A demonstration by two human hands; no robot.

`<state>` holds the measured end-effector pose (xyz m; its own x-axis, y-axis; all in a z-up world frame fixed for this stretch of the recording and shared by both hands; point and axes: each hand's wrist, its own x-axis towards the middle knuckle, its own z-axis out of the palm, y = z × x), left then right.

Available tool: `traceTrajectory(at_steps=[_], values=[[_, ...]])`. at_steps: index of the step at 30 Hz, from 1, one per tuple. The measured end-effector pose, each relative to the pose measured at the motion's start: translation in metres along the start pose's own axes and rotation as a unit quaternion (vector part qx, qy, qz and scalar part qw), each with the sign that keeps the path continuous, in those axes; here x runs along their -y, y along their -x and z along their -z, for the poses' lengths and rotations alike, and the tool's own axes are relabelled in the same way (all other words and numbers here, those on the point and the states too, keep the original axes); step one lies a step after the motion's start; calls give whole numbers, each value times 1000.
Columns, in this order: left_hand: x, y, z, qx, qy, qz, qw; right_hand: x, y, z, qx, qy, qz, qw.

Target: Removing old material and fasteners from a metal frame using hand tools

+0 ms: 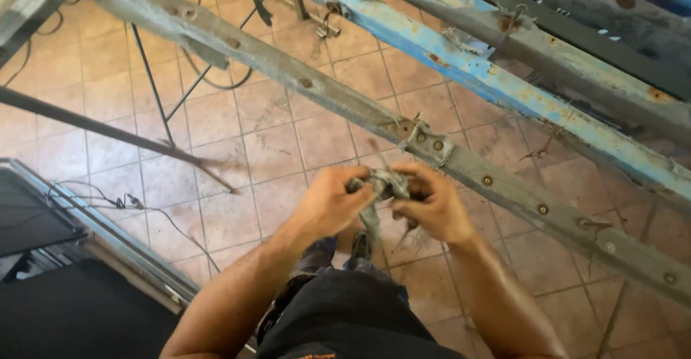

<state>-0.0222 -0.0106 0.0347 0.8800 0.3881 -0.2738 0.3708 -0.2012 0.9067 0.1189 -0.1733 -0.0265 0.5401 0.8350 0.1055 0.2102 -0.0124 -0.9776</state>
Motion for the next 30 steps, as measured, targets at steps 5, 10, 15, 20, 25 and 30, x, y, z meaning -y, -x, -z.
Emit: traceTrajectory(at_steps=[5, 10, 15, 20, 25, 30], values=[[12, 7, 12, -3, 42, -13, 999, -68, 4, 6, 99, -282, -54, 953], [14, 9, 17, 14, 49, -59, 997, -18, 13, -12, -24, 133, 46, 990], [24, 5, 27, 19, 54, -62, 996, -21, 20, -11, -140, 258, 194, 936], [56, -25, 58, 66, -79, -237, 966, -10, 22, -19, 300, -258, -50, 917], [29, -3, 125, -13, -319, -444, 837, -17, 1, -38, 155, -156, -238, 946], [90, 5, 143, -88, -337, -520, 779, -10, -12, -65, -26, -273, -162, 948]])
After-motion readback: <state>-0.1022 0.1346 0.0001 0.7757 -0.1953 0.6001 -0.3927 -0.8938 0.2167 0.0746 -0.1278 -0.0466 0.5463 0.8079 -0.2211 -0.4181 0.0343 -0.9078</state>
